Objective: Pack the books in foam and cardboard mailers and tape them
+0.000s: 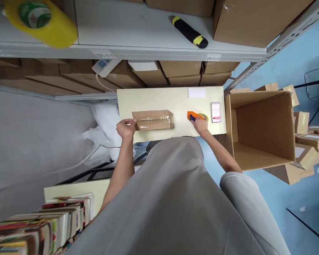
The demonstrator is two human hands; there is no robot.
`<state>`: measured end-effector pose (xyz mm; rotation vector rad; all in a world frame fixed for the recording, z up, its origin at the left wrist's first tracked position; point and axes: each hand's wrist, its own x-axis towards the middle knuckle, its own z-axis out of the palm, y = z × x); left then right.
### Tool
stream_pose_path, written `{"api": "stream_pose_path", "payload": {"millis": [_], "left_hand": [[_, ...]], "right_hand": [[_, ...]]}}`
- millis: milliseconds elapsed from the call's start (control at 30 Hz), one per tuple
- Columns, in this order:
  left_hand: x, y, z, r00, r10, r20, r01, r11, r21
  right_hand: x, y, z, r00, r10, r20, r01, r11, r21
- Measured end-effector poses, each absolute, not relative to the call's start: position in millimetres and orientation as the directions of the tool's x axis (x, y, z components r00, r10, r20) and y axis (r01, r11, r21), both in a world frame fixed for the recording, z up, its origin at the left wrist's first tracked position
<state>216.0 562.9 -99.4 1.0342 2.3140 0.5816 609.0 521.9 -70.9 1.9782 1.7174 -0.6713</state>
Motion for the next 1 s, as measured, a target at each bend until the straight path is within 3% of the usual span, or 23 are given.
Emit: {"api": "stream_pose_path", "payload": {"millis": [333,533,667,767,900,1000], "left_hand": [[234,553,-106,-0.54,0.813,-0.216,0.623,0.559,0.547],[227,545,-112,-0.549,0.806,-0.221,0.594,0.562,0.575],[233,542,-111,-0.551,0.807,-0.213,0.589,0.557,0.586],[238,541,-108,-0.53,0.818,-0.226,0.607,0.551,0.572],[247,539,-104,-0.51,0.834,-0.212,0.646,0.534,0.546],[255,540,-104,-0.505,0.843,-0.187,0.687,0.523,0.504]], "right_hand": [[595,518,-108,0.037,0.82,-0.571,0.995,-0.086,-0.059],[583,515,-76,0.09,0.881,-0.464,0.991,-0.123,-0.042],[551,525,-36,-0.09,0.902,-0.421,0.972,-0.013,-0.234],[519,539,-20,-0.222,0.842,-0.492,0.939,0.048,-0.342],[485,557,-21,-0.206,0.785,-0.585,0.96,0.047,-0.274],[471,565,-30,-0.162,0.821,-0.547,0.977,0.056,-0.206]]}}
